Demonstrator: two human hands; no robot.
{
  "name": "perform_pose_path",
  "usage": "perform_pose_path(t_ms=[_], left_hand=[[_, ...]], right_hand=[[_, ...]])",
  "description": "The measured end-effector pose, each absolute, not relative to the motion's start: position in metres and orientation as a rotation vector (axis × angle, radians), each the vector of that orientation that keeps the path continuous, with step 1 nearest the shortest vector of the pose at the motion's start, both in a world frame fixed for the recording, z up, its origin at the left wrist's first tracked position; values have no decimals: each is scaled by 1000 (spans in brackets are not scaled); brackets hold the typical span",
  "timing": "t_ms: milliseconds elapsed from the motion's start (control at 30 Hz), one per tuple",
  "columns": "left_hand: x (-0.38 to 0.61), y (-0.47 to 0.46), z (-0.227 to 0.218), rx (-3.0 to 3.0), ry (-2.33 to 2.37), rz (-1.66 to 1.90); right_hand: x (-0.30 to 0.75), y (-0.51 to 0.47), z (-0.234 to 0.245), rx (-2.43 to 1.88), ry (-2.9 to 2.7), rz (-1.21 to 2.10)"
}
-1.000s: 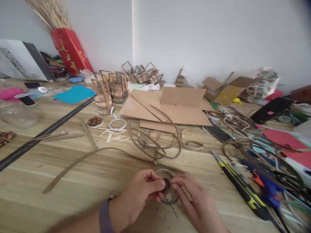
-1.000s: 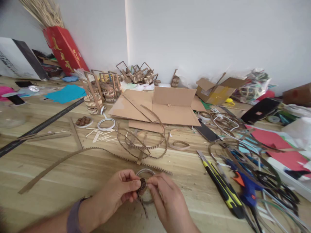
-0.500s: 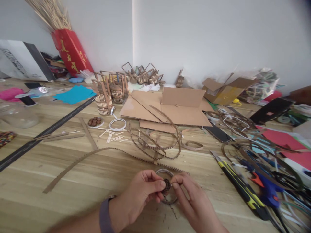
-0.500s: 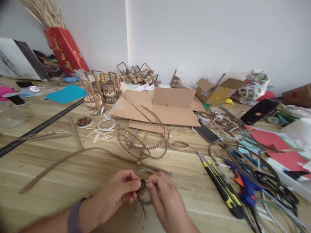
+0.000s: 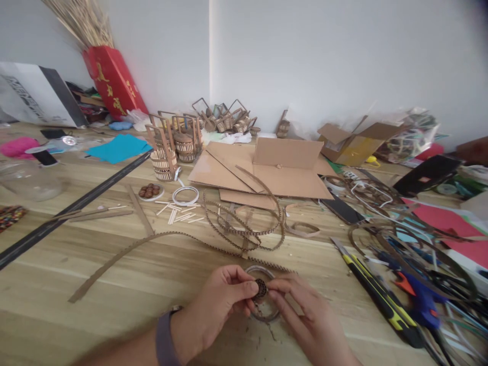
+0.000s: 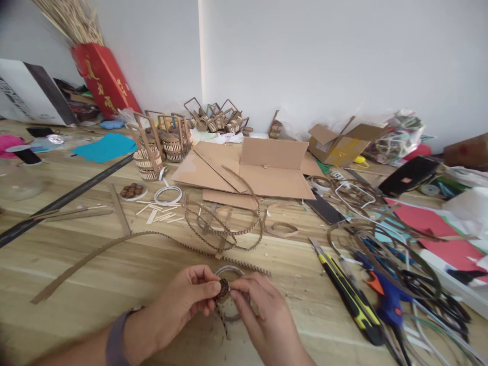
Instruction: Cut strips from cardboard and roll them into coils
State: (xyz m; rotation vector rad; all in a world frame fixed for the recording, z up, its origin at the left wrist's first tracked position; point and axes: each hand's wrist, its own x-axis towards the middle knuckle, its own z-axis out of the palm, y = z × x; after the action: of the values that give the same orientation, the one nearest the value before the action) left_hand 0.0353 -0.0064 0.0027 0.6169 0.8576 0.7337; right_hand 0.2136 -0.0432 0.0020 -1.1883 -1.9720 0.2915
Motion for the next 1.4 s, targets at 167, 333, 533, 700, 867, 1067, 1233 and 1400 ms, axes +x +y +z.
perform_pose_path(t_ms=[167,333,533,700,867,1067,1233,1400], left_hand=[[36,-7,2,638,839,721],[35,-8,1,618,828,690],[35,-7,3,616,830,709],[34,-7,4,623,831,720],[33,-9,1,642,809,702],[33,-9,-1,624,797,676],[33,-8,5,600,802,689],[34,-8,7,579,814,719]], right_hand=[[212,-44,3,-1233,-1971,273],[207,-44,6,-1331,-1899,371],[209,-45,1,-1384,-1863,444],[209,-46,2,-1281,-1857,442],[206,-45,5,-1342,-1793,510],[206,-44,2,-1437,-1554,950],[207,-44,2,-1379,-1540,928],[206,-48,2,-1205,-1826,411]])
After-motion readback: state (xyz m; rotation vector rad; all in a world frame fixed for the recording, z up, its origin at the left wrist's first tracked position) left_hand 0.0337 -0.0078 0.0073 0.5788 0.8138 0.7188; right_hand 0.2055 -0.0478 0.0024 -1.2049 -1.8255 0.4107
